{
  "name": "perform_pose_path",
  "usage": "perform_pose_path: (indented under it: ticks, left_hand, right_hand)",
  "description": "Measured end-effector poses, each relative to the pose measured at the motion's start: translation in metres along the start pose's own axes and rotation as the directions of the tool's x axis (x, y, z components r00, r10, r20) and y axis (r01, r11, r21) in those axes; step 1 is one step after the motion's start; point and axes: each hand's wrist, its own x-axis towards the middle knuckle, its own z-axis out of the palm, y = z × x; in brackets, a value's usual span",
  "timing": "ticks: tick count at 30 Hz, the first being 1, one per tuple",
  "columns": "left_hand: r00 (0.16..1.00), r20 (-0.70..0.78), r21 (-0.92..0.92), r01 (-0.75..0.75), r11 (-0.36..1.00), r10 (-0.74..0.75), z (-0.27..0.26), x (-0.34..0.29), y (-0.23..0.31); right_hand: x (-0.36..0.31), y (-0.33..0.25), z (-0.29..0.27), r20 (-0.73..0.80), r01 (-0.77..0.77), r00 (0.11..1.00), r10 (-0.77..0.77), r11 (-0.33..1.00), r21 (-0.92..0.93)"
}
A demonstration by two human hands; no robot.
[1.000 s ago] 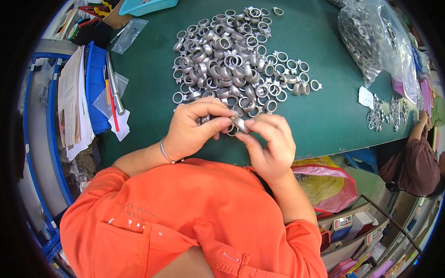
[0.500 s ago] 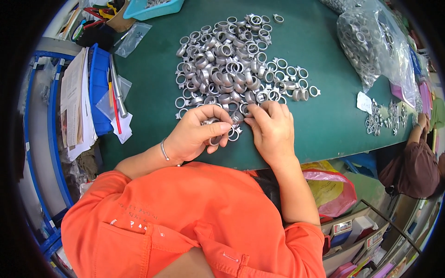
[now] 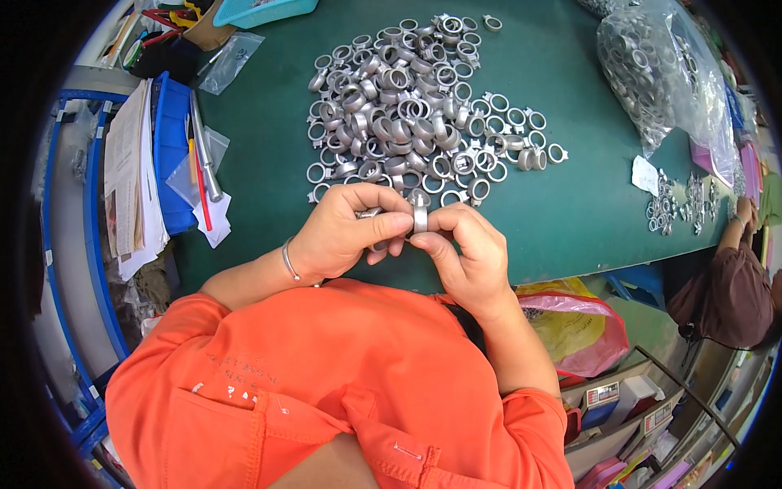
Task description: The person picks up metal rings from a pile on the table, examines them, and places some into a yellow bag while leaving others in the pile.
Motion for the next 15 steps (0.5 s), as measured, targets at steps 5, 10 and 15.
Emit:
perform_pose_path:
  ticks: [5,10,15]
  left_hand:
    - [0.999,-0.019,0.02,-0.049,0.999,0.049,0.001,0.0,-0.002]
    - [0.91,0.041,0.374,-0.396,0.839,0.412,0.0,0.003,-0.004]
    - [0.795,0.206,0.571,-0.571,0.589,0.571,-0.005,0.006,-0.01]
  right_hand:
    - [0.005,0.003,-0.003,0.048,0.215,0.977,-0.21,0.944,-0.251]
    - [-0.002,0.003,0.002,-0.074,-0.071,0.994,0.084,0.983,0.167]
    - [-0.002,0.006,-0.006,0.109,-0.337,0.938,0.33,0.788,0.515]
